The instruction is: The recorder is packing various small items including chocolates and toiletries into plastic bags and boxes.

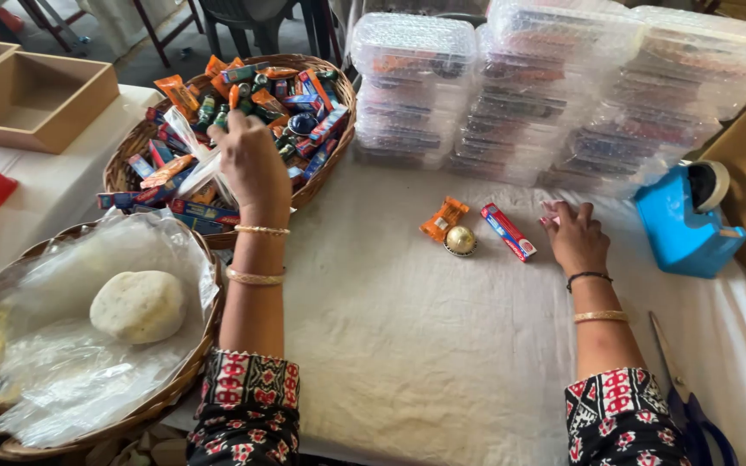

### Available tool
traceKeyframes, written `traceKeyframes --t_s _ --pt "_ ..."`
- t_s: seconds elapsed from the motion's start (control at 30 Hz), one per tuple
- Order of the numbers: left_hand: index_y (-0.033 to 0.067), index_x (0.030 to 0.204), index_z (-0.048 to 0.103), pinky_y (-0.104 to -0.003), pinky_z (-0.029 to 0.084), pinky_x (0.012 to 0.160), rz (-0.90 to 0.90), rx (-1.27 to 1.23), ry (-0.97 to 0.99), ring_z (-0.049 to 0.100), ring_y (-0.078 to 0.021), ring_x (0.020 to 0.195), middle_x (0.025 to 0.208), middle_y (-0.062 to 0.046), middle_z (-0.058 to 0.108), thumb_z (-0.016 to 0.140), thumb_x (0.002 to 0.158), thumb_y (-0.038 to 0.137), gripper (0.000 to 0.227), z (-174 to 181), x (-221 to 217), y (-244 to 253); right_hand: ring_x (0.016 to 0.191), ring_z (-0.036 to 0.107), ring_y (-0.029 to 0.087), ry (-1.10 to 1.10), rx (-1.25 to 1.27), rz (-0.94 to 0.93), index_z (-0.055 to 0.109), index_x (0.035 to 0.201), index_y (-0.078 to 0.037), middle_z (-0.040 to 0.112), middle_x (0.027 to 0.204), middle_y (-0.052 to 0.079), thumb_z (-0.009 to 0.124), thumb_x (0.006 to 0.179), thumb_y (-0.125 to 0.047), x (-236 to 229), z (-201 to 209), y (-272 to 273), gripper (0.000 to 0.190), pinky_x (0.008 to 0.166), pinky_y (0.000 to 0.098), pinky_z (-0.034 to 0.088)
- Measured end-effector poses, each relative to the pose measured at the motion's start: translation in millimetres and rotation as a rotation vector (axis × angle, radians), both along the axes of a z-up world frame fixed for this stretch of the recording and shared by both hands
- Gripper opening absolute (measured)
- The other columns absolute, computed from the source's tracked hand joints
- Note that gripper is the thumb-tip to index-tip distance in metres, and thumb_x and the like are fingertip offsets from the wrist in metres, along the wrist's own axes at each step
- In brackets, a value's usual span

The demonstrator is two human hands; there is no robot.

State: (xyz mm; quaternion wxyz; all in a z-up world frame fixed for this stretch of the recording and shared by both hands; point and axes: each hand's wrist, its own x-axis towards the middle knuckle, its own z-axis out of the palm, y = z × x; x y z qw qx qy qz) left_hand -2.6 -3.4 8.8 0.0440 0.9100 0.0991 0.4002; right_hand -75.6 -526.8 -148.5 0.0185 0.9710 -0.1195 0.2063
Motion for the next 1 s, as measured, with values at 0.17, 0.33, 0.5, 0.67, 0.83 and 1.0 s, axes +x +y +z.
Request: traceKeyframes --t_s 0.17,0.33,0.5,0.67,0.83,1.0 --pt "0.003 0.095 0.075 -0.036 0.055 0.096 0.045 0.306 0.014 0.061 -0.0284 0.097 0.096 -0.011 0.063 0.067 0.088 -0.002 0.012 18.1 11.8 -41.1 0.105 0.066 0.044 -0.02 0.018 -0.01 0.058 0.132 -0.028 0.052 0.128 0.015 0.063 0.098 -0.052 -0.2 -0.5 -1.3 0.041 0.076 0.0559 0.057" --pt "0.0038 0.092 0.075 -0.031 0.056 0.086 -0.079 0.283 -0.136 0.06 -0.0306 0.105 0.101 -0.01 0.062 0.069 0.085 -0.002 0.011 3.0 52.9 -57.5 0.107 0.065 0.045 -0.035 0.036 -0.005 0.058 0.131 -0.03 0.052 0.128 0.015 0.063 0.096 -0.051 2.0 -6.2 -4.1 0.041 0.077 0.0567 0.056" --pt "-0.0007 0.093 0.075 -0.035 0.057 0.088 -0.151 0.16 0.004 0.059 -0.032 0.108 0.118 -0.012 0.063 0.068 0.08 0.0 0.015 -30.3 83.2 -48.3 0.107 0.064 0.044 0.016 0.062 -0.041 0.057 0.133 -0.03 0.051 0.13 0.016 0.059 0.099 -0.057 -0.2 3.2 0.4 0.044 0.079 0.0559 0.056" --pt "0.0034 0.107 0.074 -0.046 0.054 0.093 -0.233 0.008 0.204 0.06 -0.0357 0.112 0.118 -0.016 0.064 0.061 0.092 0.005 0.02 -42.2 78.1 -35.1 0.108 0.064 0.044 0.039 0.091 -0.049 0.056 0.134 -0.031 0.051 0.129 0.015 0.058 0.098 -0.059 1.0 2.6 1.5 0.046 0.081 0.0564 0.056" --pt "0.0055 0.124 0.071 -0.063 0.047 0.094 -0.02 0.02 0.571 0.057 -0.0434 0.119 0.13 -0.02 0.062 0.052 0.104 0.022 0.032 -63.2 90.5 -4.8 0.109 0.063 0.045 0.027 0.096 -0.07 0.056 0.135 -0.032 0.051 0.129 0.016 0.058 0.099 -0.058 -4.5 2.1 4.4 0.044 0.081 0.0572 0.055" --pt "0.0112 0.13 0.064 -0.07 0.036 0.097 0.047 -0.137 0.643 0.038 -0.0561 0.131 0.145 -0.027 0.043 0.057 0.095 0.029 0.04 -90.2 96.8 12.0 0.108 0.062 0.044 -0.028 0.05 -0.042 0.057 0.133 -0.027 0.05 0.129 0.016 0.061 0.098 -0.052 1.2 -1.3 4.1 0.043 0.078 0.0578 0.054"
